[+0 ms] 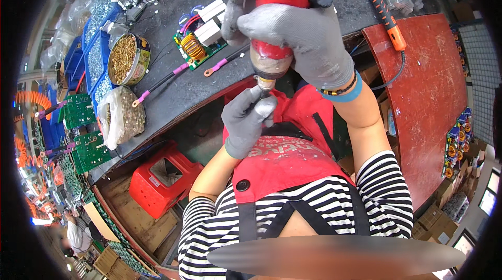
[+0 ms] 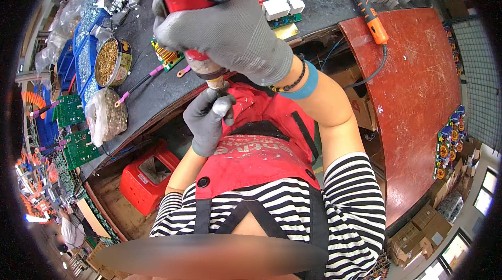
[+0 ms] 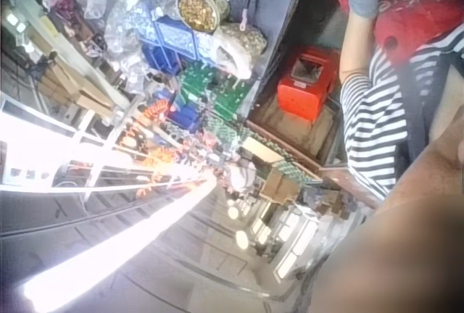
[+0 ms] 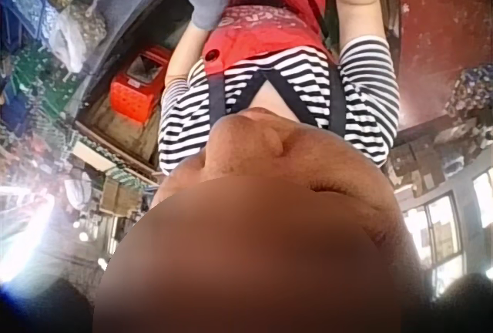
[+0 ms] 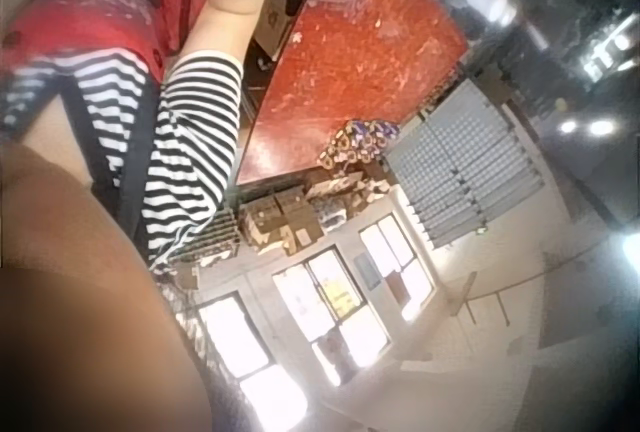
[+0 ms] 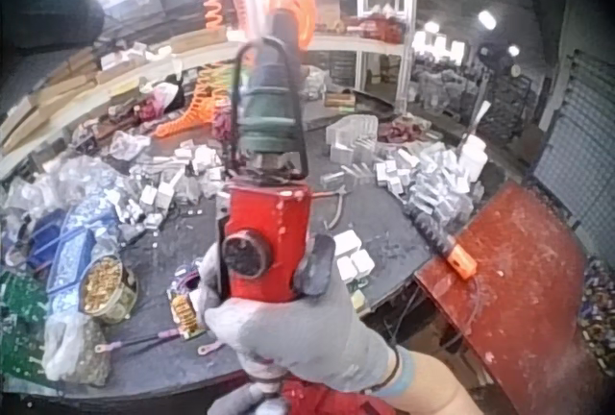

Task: The person assembles electronic components onto printed circuit boards by securing them with screws using an electric screwdriver.

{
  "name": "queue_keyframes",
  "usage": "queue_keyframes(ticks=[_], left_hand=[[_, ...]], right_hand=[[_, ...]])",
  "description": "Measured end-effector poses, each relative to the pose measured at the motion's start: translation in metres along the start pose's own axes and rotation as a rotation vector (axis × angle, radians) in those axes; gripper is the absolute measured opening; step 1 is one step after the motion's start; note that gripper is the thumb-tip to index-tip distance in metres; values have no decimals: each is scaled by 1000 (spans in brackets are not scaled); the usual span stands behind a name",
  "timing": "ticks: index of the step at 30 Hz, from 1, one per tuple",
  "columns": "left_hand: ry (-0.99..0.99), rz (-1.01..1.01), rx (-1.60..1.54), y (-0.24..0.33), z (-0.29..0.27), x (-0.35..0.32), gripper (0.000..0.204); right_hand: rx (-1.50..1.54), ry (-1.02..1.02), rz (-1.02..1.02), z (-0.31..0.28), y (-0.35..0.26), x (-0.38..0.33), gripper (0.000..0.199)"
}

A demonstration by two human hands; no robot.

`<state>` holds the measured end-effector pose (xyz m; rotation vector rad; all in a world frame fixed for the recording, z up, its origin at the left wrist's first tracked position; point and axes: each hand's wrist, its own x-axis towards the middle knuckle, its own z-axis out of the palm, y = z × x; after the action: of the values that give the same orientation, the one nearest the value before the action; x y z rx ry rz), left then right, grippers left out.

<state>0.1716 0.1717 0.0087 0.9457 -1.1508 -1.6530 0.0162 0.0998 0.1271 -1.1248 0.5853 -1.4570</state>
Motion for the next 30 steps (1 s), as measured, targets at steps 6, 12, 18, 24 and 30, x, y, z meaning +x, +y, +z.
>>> queue_keyframes(ticks=[6,12,18,24,30], left_hand=[[-102,137,62,-1,9,7,38],[-160,290,-73,-26,13,13,61],[-59,794,819,-11,-17,91,63],[-112,739,1469,-28,-23,137,24],[-222,521,1496,-13,-21,146,16]], right_hand=[[-29,205,-2,-9,-1,-6,25],[-27,48,-4,-19,-10,1,26],[-327,127,-143,-36,-14,14,18],[-410,32,-589,-60,-1,44,8],[-801,509,-477,-66,17,59,10]])
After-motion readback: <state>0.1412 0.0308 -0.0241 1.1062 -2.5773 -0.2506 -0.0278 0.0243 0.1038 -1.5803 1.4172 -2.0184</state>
